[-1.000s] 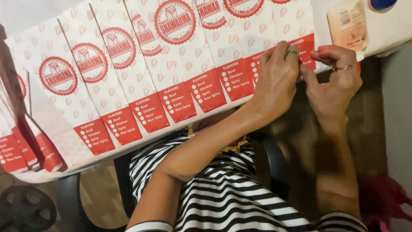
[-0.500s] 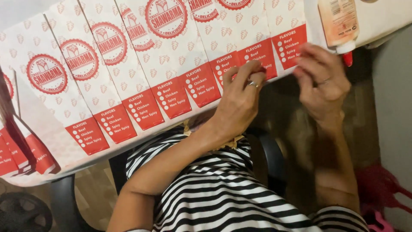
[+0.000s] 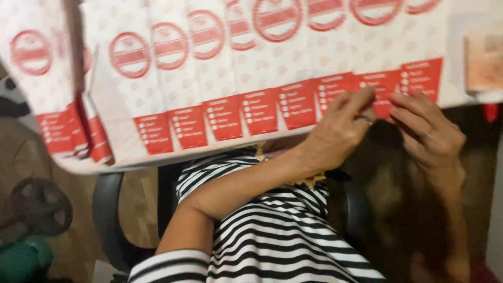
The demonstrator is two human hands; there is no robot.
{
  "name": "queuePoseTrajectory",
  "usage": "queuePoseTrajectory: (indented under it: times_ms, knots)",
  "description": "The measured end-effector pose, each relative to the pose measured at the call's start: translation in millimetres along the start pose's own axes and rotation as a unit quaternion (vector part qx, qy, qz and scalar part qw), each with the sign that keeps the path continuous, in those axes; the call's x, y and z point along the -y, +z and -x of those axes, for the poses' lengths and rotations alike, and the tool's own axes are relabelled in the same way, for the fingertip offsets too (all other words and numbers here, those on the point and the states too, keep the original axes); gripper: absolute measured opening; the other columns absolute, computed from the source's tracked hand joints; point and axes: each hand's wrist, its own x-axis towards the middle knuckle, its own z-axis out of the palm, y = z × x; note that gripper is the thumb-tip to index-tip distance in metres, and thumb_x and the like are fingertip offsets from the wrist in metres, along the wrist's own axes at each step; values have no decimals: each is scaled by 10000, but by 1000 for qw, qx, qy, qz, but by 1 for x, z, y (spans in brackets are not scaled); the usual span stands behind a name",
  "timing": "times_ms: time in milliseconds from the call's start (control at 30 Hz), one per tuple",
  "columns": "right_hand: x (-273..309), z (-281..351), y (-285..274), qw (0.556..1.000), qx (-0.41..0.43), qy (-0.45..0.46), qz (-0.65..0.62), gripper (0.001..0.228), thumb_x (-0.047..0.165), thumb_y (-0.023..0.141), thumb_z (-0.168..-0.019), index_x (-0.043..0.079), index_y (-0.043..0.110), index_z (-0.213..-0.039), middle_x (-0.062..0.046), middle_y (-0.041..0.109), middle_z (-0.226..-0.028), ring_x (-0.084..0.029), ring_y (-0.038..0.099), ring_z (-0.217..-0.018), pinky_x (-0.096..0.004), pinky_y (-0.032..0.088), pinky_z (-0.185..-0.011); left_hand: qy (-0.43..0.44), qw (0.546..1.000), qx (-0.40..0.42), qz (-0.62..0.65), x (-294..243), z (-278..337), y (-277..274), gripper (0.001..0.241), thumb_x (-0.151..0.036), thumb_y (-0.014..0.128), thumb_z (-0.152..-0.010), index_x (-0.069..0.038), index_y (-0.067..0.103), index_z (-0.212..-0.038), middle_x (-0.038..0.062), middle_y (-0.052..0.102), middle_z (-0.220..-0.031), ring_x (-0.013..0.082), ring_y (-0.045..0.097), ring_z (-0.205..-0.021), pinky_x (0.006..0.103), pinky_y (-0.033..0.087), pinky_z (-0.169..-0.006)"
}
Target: Applying glue to the edges of paper shawarma bags and folding them to complete the assembly.
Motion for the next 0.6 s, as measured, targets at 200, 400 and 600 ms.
queuePoseTrajectory:
  times_ms: [200, 400, 600]
  knots:
    - [-1, 4, 5, 1000, -9, 4, -26, 146, -133, 706, -1049, -177, 688, -1187, -369, 663, -1359, -520, 642, -1251, -575, 468, -1270, 13, 998, -66, 16, 2, 5, 24, 255, 118, 479, -1022, 194, 595, -808, 425, 467, -1335, 463, 589, -1160, 515, 475, -1046]
    - [-1, 10, 21, 995, -67, 80, -1, 70, -287, 767, -1153, -256, 708, -1135, -423, 690, -1299, -485, 682, -1197, -520, 546, -1106, -33, 995, -95, 25, -3, -8, 24, 149, 201, 551, -820, 124, 486, -711, 243, 452, -944, 395, 498, -941, 465, 441, -931]
    - [-7, 20, 31, 958, -106, 232, -131, 250, -228, 697, -1204, -70, 509, -1154, -328, 535, -1501, -397, 648, -1386, -436, 528, -1210, -143, 985, -78, 48, 2, -16, 44, 121, 108, 593, -644, 65, 527, -736, 282, 499, -1025, 480, 527, -978, 527, 441, -946]
